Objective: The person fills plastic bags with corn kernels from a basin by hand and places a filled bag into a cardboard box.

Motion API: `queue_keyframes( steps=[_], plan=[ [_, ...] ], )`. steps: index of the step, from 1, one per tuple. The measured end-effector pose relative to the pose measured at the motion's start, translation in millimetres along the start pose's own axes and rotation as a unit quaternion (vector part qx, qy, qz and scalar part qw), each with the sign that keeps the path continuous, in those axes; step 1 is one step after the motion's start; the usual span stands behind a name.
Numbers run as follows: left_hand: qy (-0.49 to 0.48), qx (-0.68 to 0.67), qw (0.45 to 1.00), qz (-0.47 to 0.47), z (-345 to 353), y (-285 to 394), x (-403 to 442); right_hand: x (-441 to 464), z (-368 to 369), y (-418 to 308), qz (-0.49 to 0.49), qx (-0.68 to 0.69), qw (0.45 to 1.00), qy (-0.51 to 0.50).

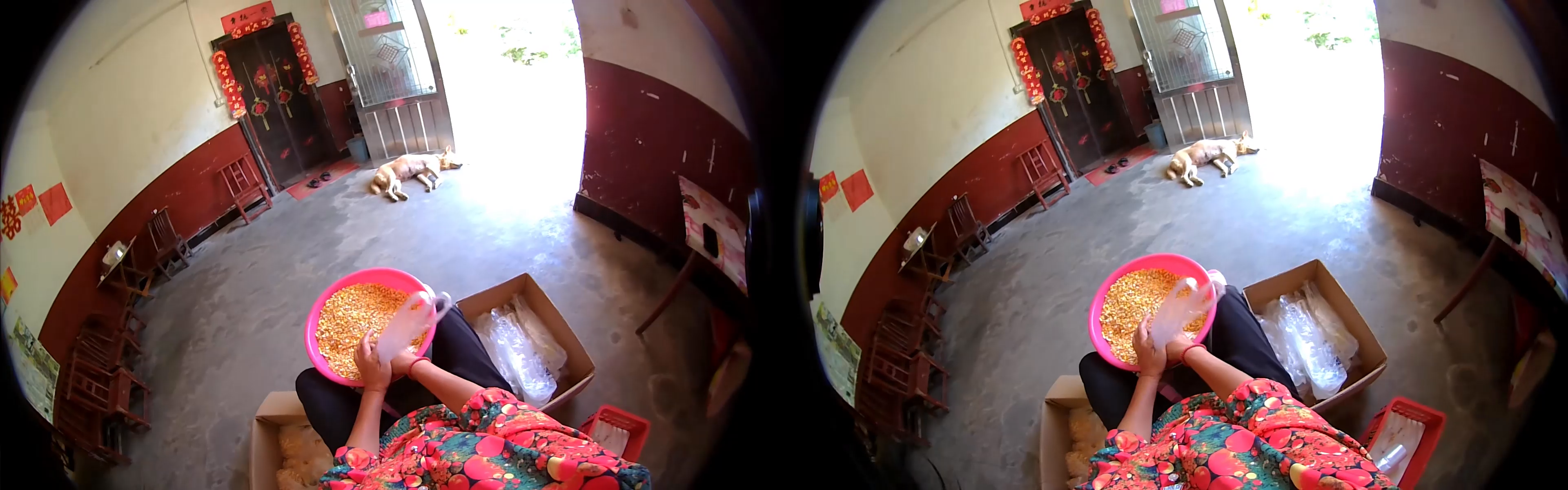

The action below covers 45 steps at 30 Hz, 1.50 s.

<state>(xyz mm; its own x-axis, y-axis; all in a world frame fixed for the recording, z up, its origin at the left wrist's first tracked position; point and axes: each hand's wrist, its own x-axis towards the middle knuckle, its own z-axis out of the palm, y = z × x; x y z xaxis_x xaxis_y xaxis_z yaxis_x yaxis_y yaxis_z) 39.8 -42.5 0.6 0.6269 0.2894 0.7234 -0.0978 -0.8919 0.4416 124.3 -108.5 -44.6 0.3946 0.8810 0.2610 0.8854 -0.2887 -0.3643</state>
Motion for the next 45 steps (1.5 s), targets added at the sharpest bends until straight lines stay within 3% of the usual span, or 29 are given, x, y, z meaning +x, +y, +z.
queue_keyframes(
  steps=[2, 6, 9, 11, 12, 14, 15, 16, 18, 22, 24, 25, 28, 32, 34, 36, 38, 39, 40, 41, 42, 43, 44, 45],
  plan=[
    [0.014, -0.021, 1.000, 0.003, -2.4, 5.0, -2.1, 5.8, -7.4, -6.1, -0.069, -0.006, 0.998, -0.002],
    [-0.020, 0.026, 0.999, 0.031, -2.8, -1.0, -5.8, -5.5, -49.8, -33.8, -0.018, -0.125, 0.988, -0.091],
    [-0.003, 0.026, 1.000, 0.010, -3.7, 4.2, -4.4, -0.9, -30.0, -18.1, -0.007, -0.222, 0.974, -0.044],
    [0.011, 0.029, 0.999, -0.015, -4.2, 6.3, -5.7, 0.7, -28.1, -10.1, 0.019, -0.086, 0.994, 0.072],
    [0.002, -0.002, 1.000, -0.019, -4.2, 4.5, -5.5, 8.1, -7.6, 8.2, 0.018, -0.085, 0.994, 0.072],
    [-0.007, -0.031, 0.999, -0.022, -2.6, 0.4, -6.0, 28.0, 51.2, 53.9, 0.082, -0.048, 0.991, 0.093],
    [-0.020, -0.046, 0.997, -0.051, 0.7, -1.7, -7.1, 2.4, -76.7, -25.2, 0.236, -0.011, 0.969, -0.065],
    [-0.033, -0.062, 0.994, -0.079, 4.0, -3.9, -7.9, 7.0, -45.1, -5.4, 0.237, -0.011, 0.969, -0.065],
    [-0.057, -0.047, 0.993, -0.090, 8.5, -6.7, -7.8, 20.5, 35.5, 46.6, 0.150, -0.085, 0.981, 0.091],
    [-0.098, 0.044, 0.993, -0.043, -4.7, 11.7, 1.4, 7.3, 17.9, 12.1, 0.133, 0.006, 0.964, 0.231],
    [-0.216, -0.010, 0.972, -0.091, -4.8, 4.4, 4.7, 0.3, 10.4, 1.0, 0.111, 0.061, 0.947, 0.294],
    [-0.195, 0.017, 0.981, -0.015, 7.2, -13.3, -1.6, 0.1, 9.0, 0.1, 0.098, 0.091, 0.941, 0.312],
    [-0.150, 0.072, 0.985, 0.041, 5.0, -11.3, -7.0, 12.7, 42.1, 20.0, 0.092, 0.192, 0.934, 0.288],
    [-0.210, -0.067, 0.974, -0.049, -6.9, -4.1, 1.6, 26.9, 89.7, 39.8, 0.095, 0.520, 0.793, 0.303],
    [-0.195, -0.139, 0.968, -0.068, 9.0, -23.6, -6.0, 34.5, 91.4, 44.4, 0.092, 0.591, 0.743, 0.301],
    [-0.194, -0.193, 0.959, -0.079, 24.3, -46.6, -14.6, 38.9, 82.3, 34.9, -0.070, 0.789, 0.564, 0.234],
    [-0.256, 0.037, 0.965, 0.049, 7.3, -34.3, -9.7, 45.2, 73.1, 16.3, -0.223, 0.908, 0.325, 0.140],
    [-0.251, 0.112, 0.959, 0.069, 0.7, -24.8, -8.7, 49.1, 68.8, 4.8, -0.291, 0.933, 0.191, 0.088],
    [-0.251, 0.111, 0.959, 0.069, 5.1, -27.4, -10.9, 48.2, 62.9, -2.5, -0.308, 0.936, 0.158, 0.065],
    [-0.217, 0.217, 0.950, 0.063, 16.8, -37.7, -15.7, 44.1, 57.9, -8.8, -0.268, 0.929, 0.240, 0.090],
    [-0.180, 0.320, 0.929, 0.056, 36.6, -54.0, -22.9, 38.4, 53.0, -13.5, -0.204, 0.901, 0.364, 0.120],
    [-0.158, 0.314, 0.936, 0.029, 42.7, -60.3, -30.0, 29.9, 47.3, -17.7, -0.124, 0.813, 0.550, 0.148],
    [-0.141, 0.293, 0.946, -0.001, 44.1, -60.3, -31.9, 22.2, 41.2, -22.8, -0.028, 0.639, 0.752, 0.157],
    [-0.131, 0.252, 0.958, -0.028, 41.3, -61.9, -36.5, 17.2, 35.7, -29.2, 0.016, 0.494, 0.857, 0.148]
  ],
)
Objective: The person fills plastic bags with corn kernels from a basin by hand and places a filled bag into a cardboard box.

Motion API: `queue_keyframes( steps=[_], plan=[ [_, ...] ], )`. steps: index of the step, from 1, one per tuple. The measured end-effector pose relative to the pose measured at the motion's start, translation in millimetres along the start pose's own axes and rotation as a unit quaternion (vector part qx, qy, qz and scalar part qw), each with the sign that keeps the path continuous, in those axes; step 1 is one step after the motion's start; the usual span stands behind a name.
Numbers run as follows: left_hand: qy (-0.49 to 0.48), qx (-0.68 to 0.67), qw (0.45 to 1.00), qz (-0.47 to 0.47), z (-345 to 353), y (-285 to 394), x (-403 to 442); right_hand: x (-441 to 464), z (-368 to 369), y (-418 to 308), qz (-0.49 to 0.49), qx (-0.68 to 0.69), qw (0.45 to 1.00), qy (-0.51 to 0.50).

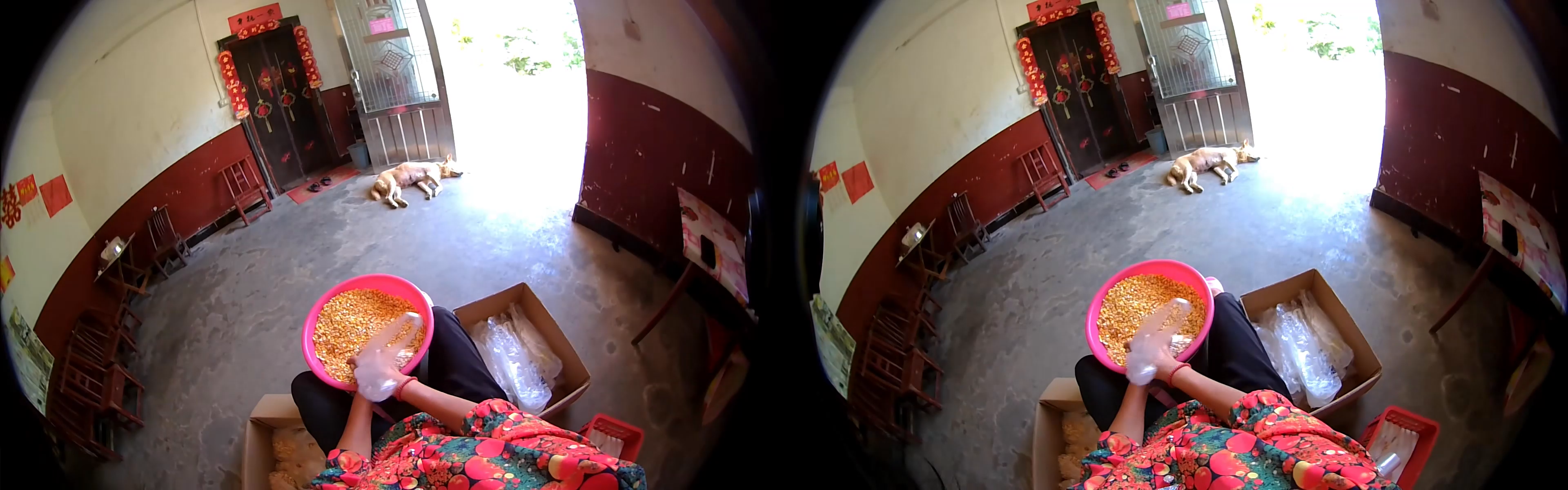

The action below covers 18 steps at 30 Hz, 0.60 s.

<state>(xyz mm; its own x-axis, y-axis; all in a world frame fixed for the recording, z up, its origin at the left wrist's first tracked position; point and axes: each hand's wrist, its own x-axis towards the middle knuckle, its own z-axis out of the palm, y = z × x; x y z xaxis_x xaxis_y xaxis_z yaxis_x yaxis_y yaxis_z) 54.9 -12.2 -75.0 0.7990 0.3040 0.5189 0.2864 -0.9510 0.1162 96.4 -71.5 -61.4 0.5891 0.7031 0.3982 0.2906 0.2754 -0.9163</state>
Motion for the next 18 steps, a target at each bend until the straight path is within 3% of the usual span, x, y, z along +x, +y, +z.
queue_keyframes(
  steps=[3, 7, 13, 18],
  plan=[
    [-0.022, -0.152, 0.988, -0.013, -19.6, -3.3, -4.3, -4.5, 9.9, -18.5, 0.020, -0.183, 0.982, -0.036],
    [-0.031, -0.219, 0.975, -0.017, -29.8, -3.0, -2.4, -7.5, 11.8, -33.8, 0.047, -0.198, 0.977, -0.059],
    [-0.037, -0.350, 0.936, -0.025, -23.8, -4.3, 1.8, -0.7, 9.4, -69.8, 0.030, -0.045, 0.995, 0.084],
    [-0.078, -0.477, 0.874, -0.057, -21.4, -2.7, 4.5, 8.0, -20.7, -104.8, 0.079, 0.130, 0.976, 0.155]
  ],
)
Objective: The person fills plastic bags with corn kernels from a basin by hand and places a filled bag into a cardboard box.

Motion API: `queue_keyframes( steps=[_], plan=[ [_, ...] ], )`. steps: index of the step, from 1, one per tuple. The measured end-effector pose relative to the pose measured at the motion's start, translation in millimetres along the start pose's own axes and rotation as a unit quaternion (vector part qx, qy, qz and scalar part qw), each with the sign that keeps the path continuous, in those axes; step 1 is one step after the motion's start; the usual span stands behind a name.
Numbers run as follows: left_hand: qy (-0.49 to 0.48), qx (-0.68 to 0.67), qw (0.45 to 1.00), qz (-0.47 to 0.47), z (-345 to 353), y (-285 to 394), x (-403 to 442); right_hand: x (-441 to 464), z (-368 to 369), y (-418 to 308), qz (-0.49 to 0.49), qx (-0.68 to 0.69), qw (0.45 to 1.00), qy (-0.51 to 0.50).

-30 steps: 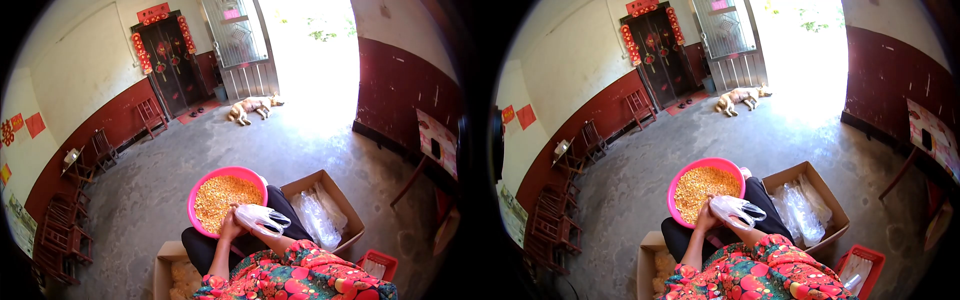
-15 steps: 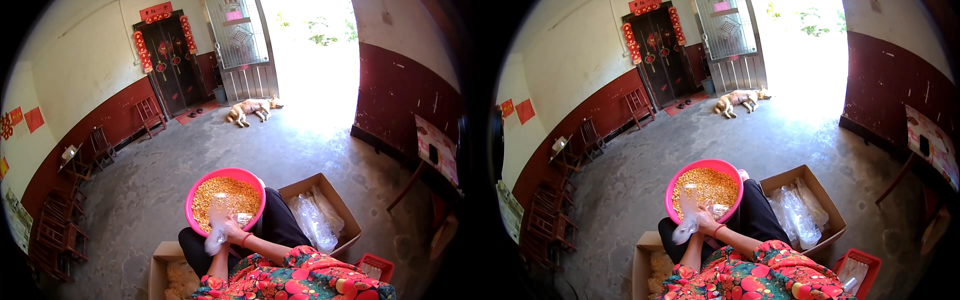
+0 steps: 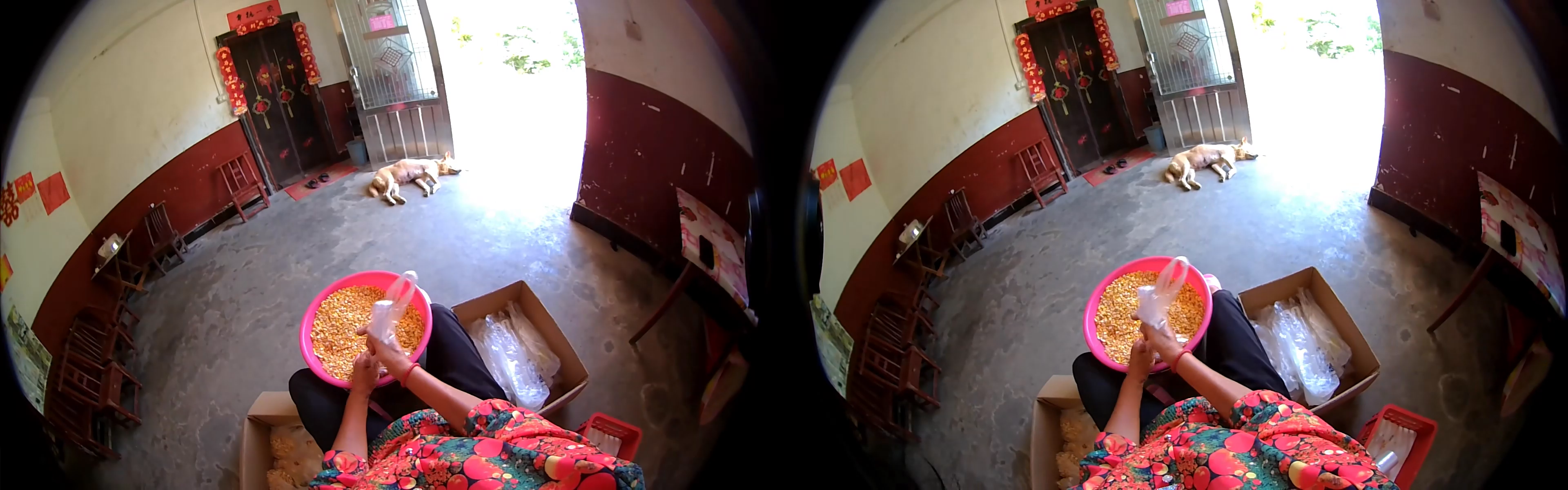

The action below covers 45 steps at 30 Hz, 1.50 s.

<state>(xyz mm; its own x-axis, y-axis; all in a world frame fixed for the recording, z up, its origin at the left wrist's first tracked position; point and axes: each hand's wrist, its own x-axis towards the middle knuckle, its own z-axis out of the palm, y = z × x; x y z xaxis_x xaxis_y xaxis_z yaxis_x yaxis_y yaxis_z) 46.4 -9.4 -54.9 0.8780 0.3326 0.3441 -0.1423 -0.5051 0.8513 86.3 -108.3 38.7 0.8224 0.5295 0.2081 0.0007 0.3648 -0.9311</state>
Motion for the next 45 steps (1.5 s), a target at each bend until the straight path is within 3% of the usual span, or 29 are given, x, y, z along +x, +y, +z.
queue_keyframes(
  steps=[3, 5, 6, 7, 9, 10, 11, 12, 13, 14, 15, 17, 18, 19, 20, 21, 22, 24, 25, 26, 27, 30, 34, 36, 39, 41, 42, 43, 45],
  plan=[
    [-0.018, 0.107, 0.992, 0.065, -0.9, 24.0, 1.4, 6.2, -22.3, 5.9, 0.031, 0.028, 0.997, 0.059],
    [-0.010, 0.138, 0.989, 0.045, -0.7, 32.2, -1.1, 10.2, -44.8, 17.4, -0.056, -0.209, 0.975, 0.053],
    [-0.004, 0.160, 0.986, 0.052, -0.1, 29.5, -0.4, 17.2, -56.1, 22.7, -0.158, -0.350, 0.923, 0.028],
    [0.001, 0.181, 0.982, 0.060, 1.1, 27.7, -0.2, 17.2, -61.5, 18.8, -0.157, -0.351, 0.923, 0.028],
    [0.024, 0.195, 0.979, 0.058, 3.7, 34.7, -2.1, 14.3, -65.4, -3.3, -0.066, -0.525, 0.844, -0.084],
    [0.048, 0.211, 0.975, 0.057, 4.2, 37.1, -2.7, 8.1, -59.6, -24.9, 0.052, -0.458, 0.880, -0.118],
    [0.047, 0.211, 0.975, 0.057, 4.2, 35.2, -2.2, 4.2, -53.6, -32.9, 0.052, -0.457, 0.880, -0.117],
    [0.043, 0.218, 0.971, 0.091, 3.5, 33.5, -1.2, 2.4, -46.1, -37.9, 0.151, -0.304, 0.932, -0.124],
    [0.039, 0.225, 0.966, 0.125, 3.7, 28.5, -0.4, 0.6, -37.2, -43.3, 0.245, -0.139, 0.951, -0.126],
    [0.048, 0.153, 0.983, 0.090, 9.3, 9.8, -2.3, -1.5, -26.4, -51.9, 0.295, -0.043, 0.939, -0.172],
    [0.061, 0.079, 0.993, 0.056, 14.8, -8.5, -4.2, -8.8, -22.6, -47.1, 0.231, -0.017, 0.955, -0.188],
    [0.067, -0.018, 0.991, 0.111, 7.6, 2.0, -12.9, -11.0, -15.2, -30.0, 0.152, -0.010, 0.966, -0.208],
    [0.081, 0.061, 0.982, 0.159, 4.6, 5.5, -11.5, -3.2, -18.4, -3.2, 0.151, -0.009, 0.966, -0.208],
    [0.081, 0.061, 0.982, 0.159, 3.5, 12.0, -9.1, 12.3, -26.8, 35.3, -0.018, -0.164, 0.970, -0.177],
    [0.052, 0.143, 0.982, 0.110, 3.2, 20.3, -6.3, 20.7, -31.8, 55.5, -0.185, -0.310, 0.922, -0.136],
    [0.023, 0.222, 0.973, 0.059, 3.9, 24.8, -5.0, 17.0, -36.3, 50.3, -0.185, -0.311, 0.922, -0.136],
    [0.069, 0.233, 0.960, 0.139, 5.6, 24.8, -5.7, 9.0, -43.8, 35.8, -0.117, -0.445, 0.873, -0.162],
    [0.071, 0.177, 0.971, 0.145, 8.5, 18.8, -4.9, -3.8, -31.6, -16.4, 0.029, -0.610, 0.765, -0.203],
    [0.071, 0.123, 0.978, 0.151, 11.0, 9.9, -4.4, -6.2, -26.6, -27.4, 0.030, -0.611, 0.764, -0.205],
    [0.113, 0.150, 0.966, 0.178, 33.5, -55.1, 3.8, -8.0, -22.9, -33.9, 0.032, -0.620, 0.764, -0.178],
    [0.114, 0.150, 0.966, 0.177, 28.2, -38.3, -0.2, -10.9, -19.5, -41.0, 0.033, -0.628, 0.763, -0.150],
    [-0.051, 0.324, 0.944, -0.024, -1.5, 67.4, -10.9, -15.8, -19.7, -52.4, 0.007, -0.623, 0.770, -0.139],
    [0.004, 0.270, 0.963, 0.021, 3.6, 62.7, -12.0, -17.4, -29.9, -65.0, 0.021, -0.638, 0.750, -0.172],
    [0.033, 0.260, 0.958, 0.112, 2.2, 55.9, -9.8, -13.0, -38.2, -65.9, 0.014, -0.644, 0.745, -0.174],
    [0.025, 0.265, 0.962, 0.067, 3.4, 57.1, -8.5, -8.6, -46.0, -57.5, 0.013, -0.651, 0.739, -0.172],
    [0.032, 0.265, 0.961, 0.070, 3.9, 58.1, -8.1, -11.5, -46.0, -53.1, -0.049, -0.734, 0.656, -0.170],
    [0.038, 0.264, 0.961, 0.073, 4.4, 58.7, -8.2, -13.2, -45.9, -50.6, -0.066, -0.738, 0.647, -0.180],
    [0.038, 0.264, 0.961, 0.073, 3.8, 60.0, -8.8, -15.3, -42.9, -53.6, -0.066, -0.738, 0.647, -0.181],
    [0.030, 0.305, 0.948, 0.087, 2.1, 61.9, -10.2, -20.7, -33.1, -58.1, -0.004, -0.640, 0.718, -0.272]
  ],
)
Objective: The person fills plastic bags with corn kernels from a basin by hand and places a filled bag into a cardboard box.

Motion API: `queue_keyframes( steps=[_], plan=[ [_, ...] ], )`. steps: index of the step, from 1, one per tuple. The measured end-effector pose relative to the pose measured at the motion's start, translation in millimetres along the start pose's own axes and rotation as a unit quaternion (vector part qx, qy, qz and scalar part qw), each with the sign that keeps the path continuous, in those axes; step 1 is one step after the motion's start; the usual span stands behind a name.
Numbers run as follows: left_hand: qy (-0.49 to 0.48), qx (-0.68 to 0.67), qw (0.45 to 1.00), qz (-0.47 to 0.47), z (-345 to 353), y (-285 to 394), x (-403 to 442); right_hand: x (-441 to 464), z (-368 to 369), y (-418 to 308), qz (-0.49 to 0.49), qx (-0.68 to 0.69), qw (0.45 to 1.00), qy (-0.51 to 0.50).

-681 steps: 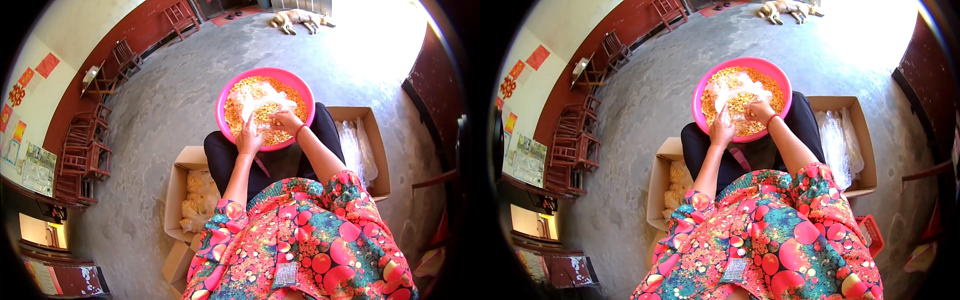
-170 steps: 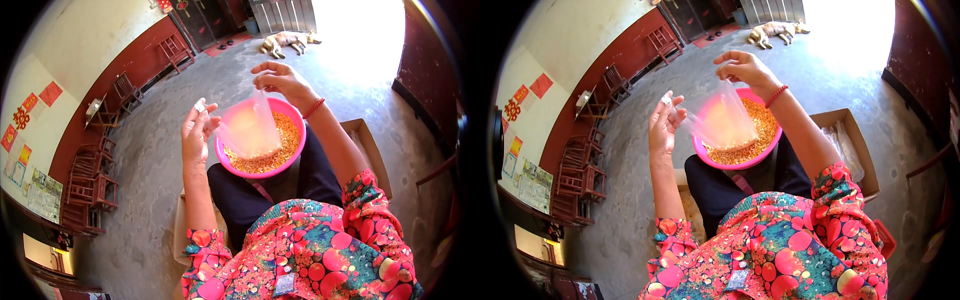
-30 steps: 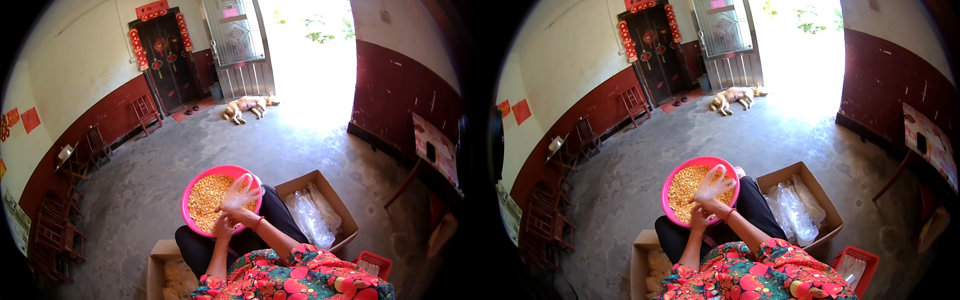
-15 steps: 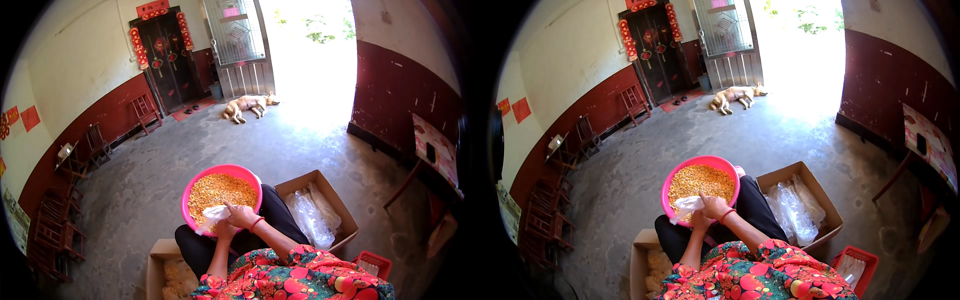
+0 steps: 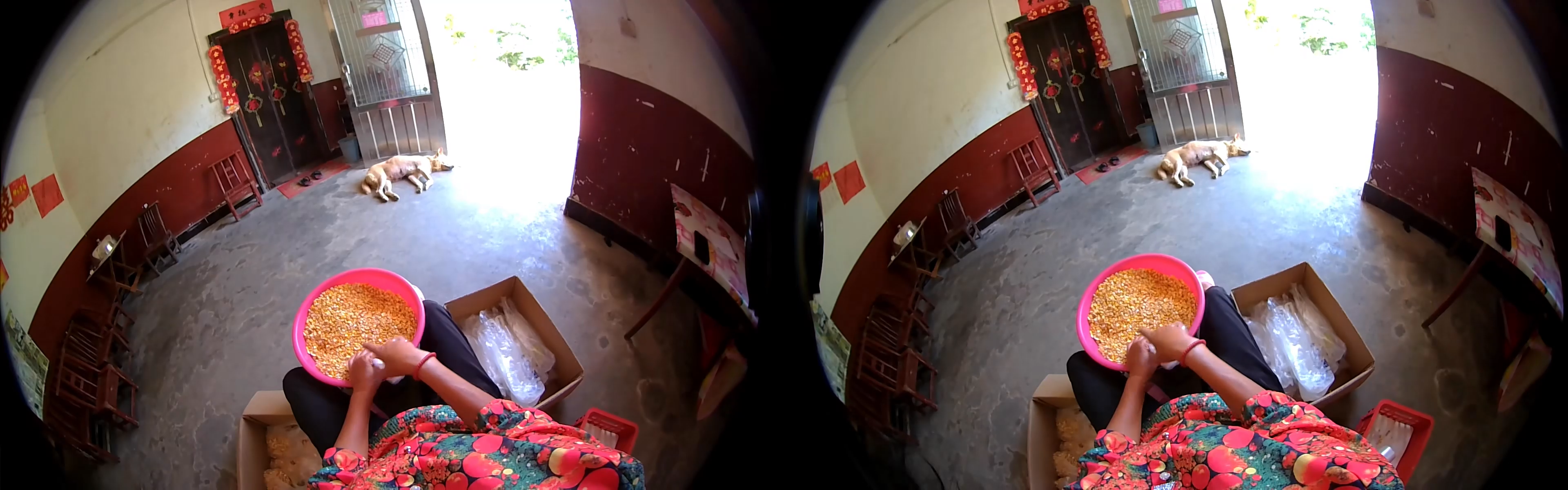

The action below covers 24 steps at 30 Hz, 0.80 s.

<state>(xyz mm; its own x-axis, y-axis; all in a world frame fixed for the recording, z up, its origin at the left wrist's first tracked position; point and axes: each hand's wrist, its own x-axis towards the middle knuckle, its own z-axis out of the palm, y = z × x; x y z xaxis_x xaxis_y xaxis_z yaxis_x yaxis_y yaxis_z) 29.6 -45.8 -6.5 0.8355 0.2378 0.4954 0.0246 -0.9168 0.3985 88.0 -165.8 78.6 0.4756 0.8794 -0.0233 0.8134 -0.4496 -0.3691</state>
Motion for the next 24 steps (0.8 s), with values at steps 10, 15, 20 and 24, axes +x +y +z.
queue_keyframes(
  steps=[10, 15, 20, 24],
  plan=[
    [-0.004, -0.020, 1.000, -0.010, 10.6, -4.6, 0.4, -15.9, -14.9, -70.3, -0.192, 0.217, 0.931, -0.222],
    [-0.004, -0.028, 1.000, -0.014, 11.6, -4.9, 1.6, -5.7, 4.6, -78.8, -0.276, 0.523, 0.759, -0.273],
    [-0.006, -0.034, 0.999, -0.019, 12.8, -6.6, 2.8, -25.3, -36.6, -98.2, -0.330, 0.629, 0.680, -0.181],
    [-0.009, -0.035, 0.999, -0.025, 14.6, -8.8, 2.2, -38.5, -56.6, -107.4, -0.306, 0.611, 0.693, -0.230]
  ],
)
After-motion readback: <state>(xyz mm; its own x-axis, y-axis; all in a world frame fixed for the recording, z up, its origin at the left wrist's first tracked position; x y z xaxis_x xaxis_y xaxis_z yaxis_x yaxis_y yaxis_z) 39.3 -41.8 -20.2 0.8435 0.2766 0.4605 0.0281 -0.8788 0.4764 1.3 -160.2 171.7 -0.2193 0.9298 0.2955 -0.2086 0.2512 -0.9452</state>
